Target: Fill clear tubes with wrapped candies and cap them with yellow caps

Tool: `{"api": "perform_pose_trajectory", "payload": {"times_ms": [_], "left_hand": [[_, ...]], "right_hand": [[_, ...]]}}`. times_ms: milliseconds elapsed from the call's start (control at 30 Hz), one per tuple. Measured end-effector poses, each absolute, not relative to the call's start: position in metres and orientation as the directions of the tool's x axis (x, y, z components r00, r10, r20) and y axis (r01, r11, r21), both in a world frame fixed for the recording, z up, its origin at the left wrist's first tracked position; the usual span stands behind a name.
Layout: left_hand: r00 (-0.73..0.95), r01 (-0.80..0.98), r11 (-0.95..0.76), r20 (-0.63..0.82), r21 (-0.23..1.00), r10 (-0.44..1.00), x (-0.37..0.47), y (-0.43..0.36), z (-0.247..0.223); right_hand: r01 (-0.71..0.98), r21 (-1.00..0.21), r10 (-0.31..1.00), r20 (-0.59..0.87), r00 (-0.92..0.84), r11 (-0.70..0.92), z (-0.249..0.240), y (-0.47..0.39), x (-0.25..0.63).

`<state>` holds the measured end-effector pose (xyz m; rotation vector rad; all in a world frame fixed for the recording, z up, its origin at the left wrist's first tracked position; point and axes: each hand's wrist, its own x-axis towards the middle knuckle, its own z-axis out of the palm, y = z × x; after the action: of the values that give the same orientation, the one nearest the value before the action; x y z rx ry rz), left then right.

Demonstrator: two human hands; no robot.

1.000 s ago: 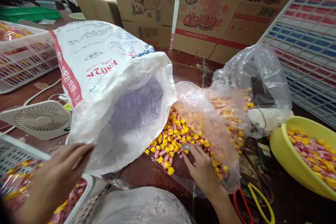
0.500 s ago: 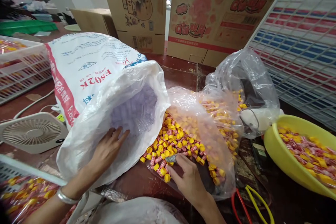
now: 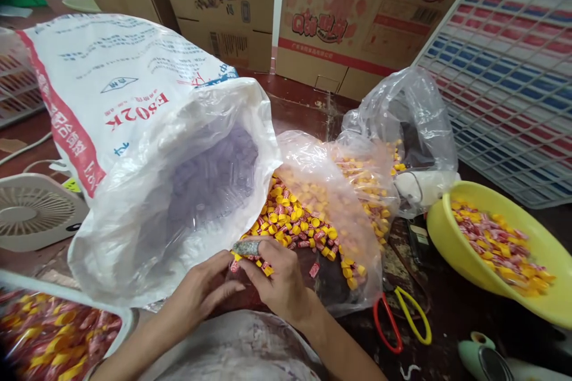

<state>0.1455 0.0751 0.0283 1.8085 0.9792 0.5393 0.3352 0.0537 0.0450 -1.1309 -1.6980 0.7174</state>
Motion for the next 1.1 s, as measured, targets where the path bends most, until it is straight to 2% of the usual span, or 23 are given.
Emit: {"api": "perform_pose_trajectory", "payload": {"times_ms": [100,167,233,300,400,467,533,567,600,633,700,733,800,867,933,967,1033,1100], "left_hand": [[0.558,0.225,0.011,-0.139,0.974,0.818,0.151,0.071,0.035],[0.549,0.072,0.196,-0.202,0.978,0.811,0.153,0.067,0.032],[0.557,-0.086,0.385,-0.276,0.919,0.783,0.157,0.062,0.028],[0.573,-0.181,0.495,-0.318,0.850,0.756,0.163,0.058,0.024],[0.578,-0.191,0.551,-0.361,0.813,0.732,0.170,0.057,0.021],[0.593,-0.127,0.563,-0.392,0.817,0.703,0.168,0.062,0.022],[0.571,0.025,0.433,-0.368,0.901,0.734,0.160,0.073,0.024],[0.530,0.151,0.283,-0.319,0.947,0.786,0.153,0.080,0.025],[0.475,0.317,0.101,-0.249,0.943,0.844,0.145,0.090,0.026],[0.422,0.505,-0.075,-0.170,0.860,0.891,0.137,0.100,0.026],[0.363,0.807,-0.278,-0.067,0.521,0.930,0.121,0.122,0.025],[0.377,0.875,-0.340,-0.044,0.346,0.925,0.116,0.133,0.023],[0.457,0.887,-0.451,-0.050,0.094,0.888,0.109,0.149,0.018],[0.528,0.848,-0.529,-0.055,-0.008,0.847,0.108,0.157,0.011],[0.532,0.847,-0.532,-0.021,0.007,0.846,0.109,0.157,0.007],[0.524,0.850,-0.524,0.014,0.055,0.852,0.110,0.154,0.006],[0.510,0.828,-0.515,0.083,0.220,0.856,0.112,0.144,0.007],[0.524,0.741,-0.505,0.090,0.442,0.847,0.115,0.128,0.011]], "right_hand": [[0.370,-0.813,0.890,0.370,-0.268,0.449,0.054,0.054,0.340],[0.389,-0.761,0.843,0.378,-0.384,0.519,0.054,0.054,0.342],[0.445,-0.666,0.792,0.406,-0.456,0.598,0.047,0.051,0.340],[0.533,-0.566,0.777,0.456,-0.433,0.629,0.037,0.048,0.334],[0.615,-0.507,0.787,0.503,-0.357,0.603,0.024,0.043,0.324],[0.626,-0.505,0.798,0.467,-0.381,0.594,0.023,0.044,0.327],[0.642,-0.516,0.823,0.373,-0.428,0.568,0.028,0.046,0.340],[0.665,-0.523,0.846,0.324,-0.423,0.533,0.030,0.047,0.350],[0.701,-0.527,0.877,0.287,-0.386,0.481,0.032,0.047,0.361],[0.745,-0.525,0.910,0.270,-0.314,0.412,0.032,0.047,0.372],[0.830,-0.490,0.954,0.259,-0.153,0.266,0.027,0.044,0.391],[0.860,-0.459,0.961,0.252,-0.115,0.223,0.022,0.041,0.397],[0.888,-0.402,0.965,0.218,-0.145,0.225,0.011,0.036,0.399],[0.886,-0.353,0.948,0.208,-0.241,0.302,0.001,0.033,0.393],[0.888,-0.286,0.927,0.217,-0.307,0.361,-0.006,0.034,0.384],[0.894,-0.248,0.921,0.213,-0.325,0.373,-0.008,0.035,0.381],[0.906,-0.189,0.921,0.174,-0.349,0.379,-0.009,0.039,0.379],[0.910,-0.162,0.922,0.138,-0.362,0.381,-0.010,0.043,0.382]]}}
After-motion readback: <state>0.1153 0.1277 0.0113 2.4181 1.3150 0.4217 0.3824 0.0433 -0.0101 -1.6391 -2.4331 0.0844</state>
